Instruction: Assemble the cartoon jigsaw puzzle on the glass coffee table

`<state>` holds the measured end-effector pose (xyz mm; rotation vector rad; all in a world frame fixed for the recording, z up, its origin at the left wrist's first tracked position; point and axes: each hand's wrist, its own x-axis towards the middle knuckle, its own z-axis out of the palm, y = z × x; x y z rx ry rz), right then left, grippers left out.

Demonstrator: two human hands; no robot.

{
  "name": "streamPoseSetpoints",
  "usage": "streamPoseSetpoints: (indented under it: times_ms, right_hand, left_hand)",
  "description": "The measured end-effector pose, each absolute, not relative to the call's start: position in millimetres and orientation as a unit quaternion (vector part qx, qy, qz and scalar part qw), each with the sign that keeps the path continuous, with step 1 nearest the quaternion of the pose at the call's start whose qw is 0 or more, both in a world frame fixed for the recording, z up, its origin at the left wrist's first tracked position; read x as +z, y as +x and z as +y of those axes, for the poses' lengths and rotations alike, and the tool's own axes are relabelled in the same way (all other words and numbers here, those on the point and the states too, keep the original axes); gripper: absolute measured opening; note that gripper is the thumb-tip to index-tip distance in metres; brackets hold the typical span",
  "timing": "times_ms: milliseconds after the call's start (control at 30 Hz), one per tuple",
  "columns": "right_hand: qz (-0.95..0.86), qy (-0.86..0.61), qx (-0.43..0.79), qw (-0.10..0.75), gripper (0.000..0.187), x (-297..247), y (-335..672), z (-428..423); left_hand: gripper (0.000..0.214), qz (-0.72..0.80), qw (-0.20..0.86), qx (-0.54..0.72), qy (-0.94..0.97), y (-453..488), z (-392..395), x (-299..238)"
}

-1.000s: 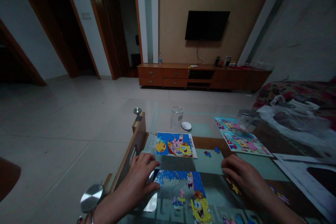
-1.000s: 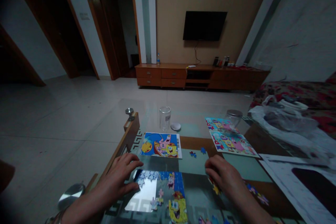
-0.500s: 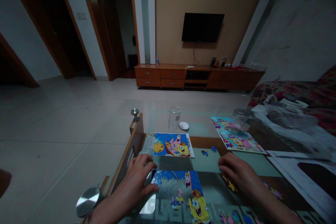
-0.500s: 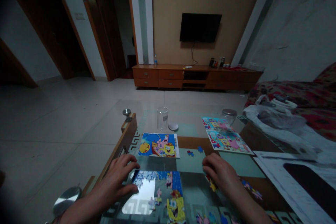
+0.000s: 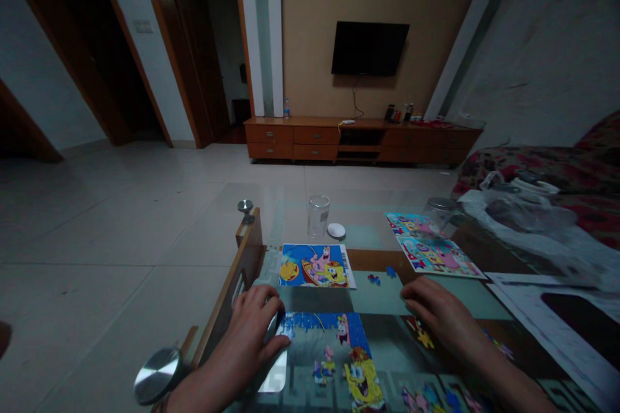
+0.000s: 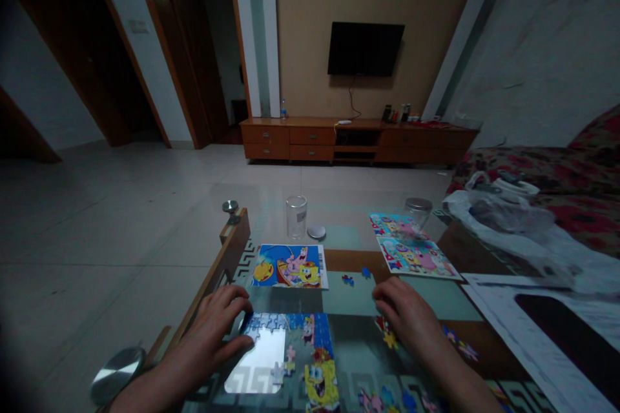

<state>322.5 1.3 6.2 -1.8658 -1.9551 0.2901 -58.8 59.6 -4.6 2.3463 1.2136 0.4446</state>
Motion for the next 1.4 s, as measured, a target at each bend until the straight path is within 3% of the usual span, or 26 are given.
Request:
streamPoseSetpoints:
  times_ms: [1133,1400]
  right_hand:
    - [-0.707,-0.669,0.109,0.203,0.015,10.6,319.2,0.1]
    - [-0.710,-0.666,0.105,0.203,0.015,6.9,321.9,0.3]
  left_hand:
    - [0.019,0.426,0.216,0.178,0.860,-57.3,56.4,-4.4]
    - [0.036,0.344,0.101,0.188,0.915,-55.6,53.6,-5.9]
